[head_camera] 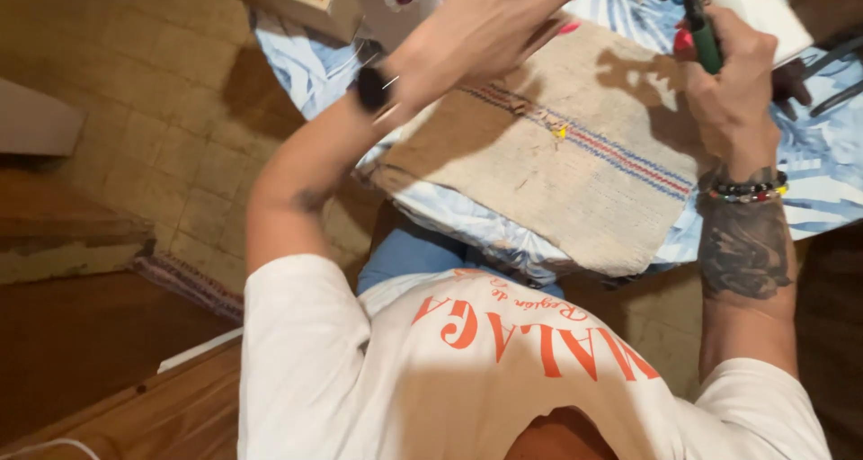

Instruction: Cutting small mosaic tiles into smaller pieces using hand nippers

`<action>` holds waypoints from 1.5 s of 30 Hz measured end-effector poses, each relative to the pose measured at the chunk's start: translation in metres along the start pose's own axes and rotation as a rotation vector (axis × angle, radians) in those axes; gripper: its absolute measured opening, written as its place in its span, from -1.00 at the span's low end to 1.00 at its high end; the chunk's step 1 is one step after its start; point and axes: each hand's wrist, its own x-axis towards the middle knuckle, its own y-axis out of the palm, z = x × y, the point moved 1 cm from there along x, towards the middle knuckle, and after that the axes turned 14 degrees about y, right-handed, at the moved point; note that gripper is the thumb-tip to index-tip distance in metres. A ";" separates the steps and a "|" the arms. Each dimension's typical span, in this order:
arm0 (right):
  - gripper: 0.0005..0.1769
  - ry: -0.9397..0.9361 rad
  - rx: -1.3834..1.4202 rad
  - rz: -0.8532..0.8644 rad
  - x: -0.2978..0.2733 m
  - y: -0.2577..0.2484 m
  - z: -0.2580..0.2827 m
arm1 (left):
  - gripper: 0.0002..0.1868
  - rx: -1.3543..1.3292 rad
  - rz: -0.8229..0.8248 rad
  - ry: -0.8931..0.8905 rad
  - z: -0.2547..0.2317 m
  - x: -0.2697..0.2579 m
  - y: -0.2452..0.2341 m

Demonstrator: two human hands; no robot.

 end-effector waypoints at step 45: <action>-0.82 0.192 0.335 0.241 -0.006 0.016 0.028 | -0.81 -0.312 -0.463 -0.473 -0.057 -0.064 -0.005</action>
